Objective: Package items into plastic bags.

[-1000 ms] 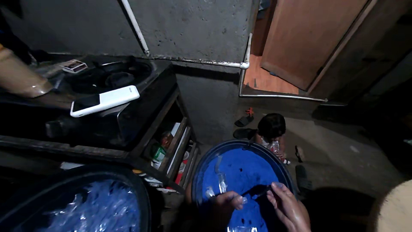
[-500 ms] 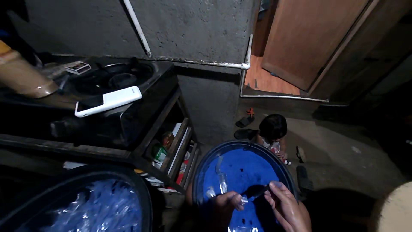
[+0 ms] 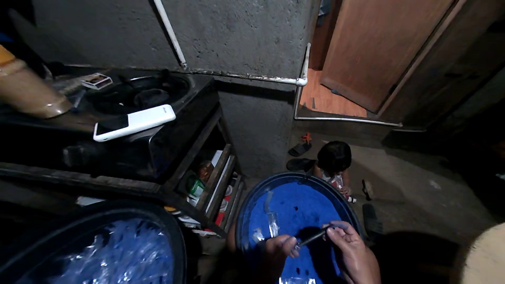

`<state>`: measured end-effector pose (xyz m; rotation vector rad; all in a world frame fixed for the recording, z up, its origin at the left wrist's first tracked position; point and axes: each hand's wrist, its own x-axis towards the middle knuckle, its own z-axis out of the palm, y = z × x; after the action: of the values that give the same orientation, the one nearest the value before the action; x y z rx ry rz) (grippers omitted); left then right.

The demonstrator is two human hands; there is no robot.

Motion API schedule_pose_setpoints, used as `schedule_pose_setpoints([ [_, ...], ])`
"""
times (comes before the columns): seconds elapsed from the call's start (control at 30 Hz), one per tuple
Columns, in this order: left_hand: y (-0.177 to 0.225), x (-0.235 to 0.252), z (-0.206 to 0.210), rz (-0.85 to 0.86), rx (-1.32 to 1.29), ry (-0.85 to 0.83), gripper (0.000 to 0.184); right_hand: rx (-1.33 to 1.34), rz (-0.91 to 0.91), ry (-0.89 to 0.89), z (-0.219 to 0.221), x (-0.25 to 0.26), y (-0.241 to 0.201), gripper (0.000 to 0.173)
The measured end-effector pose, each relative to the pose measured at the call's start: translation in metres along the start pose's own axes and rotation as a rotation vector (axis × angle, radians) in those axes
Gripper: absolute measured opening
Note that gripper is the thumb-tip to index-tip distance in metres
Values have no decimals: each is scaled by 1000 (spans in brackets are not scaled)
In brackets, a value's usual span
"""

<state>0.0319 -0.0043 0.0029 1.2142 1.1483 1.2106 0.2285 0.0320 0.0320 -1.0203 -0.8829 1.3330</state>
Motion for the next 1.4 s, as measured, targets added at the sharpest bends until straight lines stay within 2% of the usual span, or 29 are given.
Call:
schedule_pose_setpoints([
  [0.17,6,1,-3,-61,13,-61,21,-341,-209,28,2,-3,-10,18],
  [0.27,17,7,-7,-102,263,-148,26,-470,-294,-3,4,-2,-13,18],
  [0.4,16,21,-11,67,438,-193,29,-574,-442,-162,6,13,-20,17],
  [0.47,17,29,-13,154,426,-210,29,-625,-493,-203,12,22,-24,17],
  [0.53,22,36,-13,155,362,-221,28,-667,-520,-256,19,30,-26,17],
  [0.63,32,44,-12,14,87,-211,18,-672,-465,-329,30,37,-29,20],
  [0.67,33,46,-11,-23,-19,-200,16,-634,-410,-337,32,38,-30,26],
  [0.73,33,48,-10,-76,-236,-137,16,-515,-286,-338,35,38,-31,51],
  [0.8,27,52,-8,-74,-414,-40,15,-411,-204,-317,40,34,-28,61],
  [0.87,25,55,-6,-74,-482,28,14,-355,-113,-338,45,26,-25,64],
  [1.0,21,58,3,-30,-424,147,13,-346,22,-376,50,21,-20,87],
  [1.1,23,58,6,3,-376,206,10,-371,0,-317,51,23,-19,83],
  [1.2,22,59,9,35,-390,212,6,-359,38,-429,47,25,-22,92],
  [1.27,21,60,9,43,-392,207,5,-378,28,-412,46,27,-22,93],
  [1.4,23,61,7,35,-328,167,2,-403,-90,-323,44,34,-26,65],
])
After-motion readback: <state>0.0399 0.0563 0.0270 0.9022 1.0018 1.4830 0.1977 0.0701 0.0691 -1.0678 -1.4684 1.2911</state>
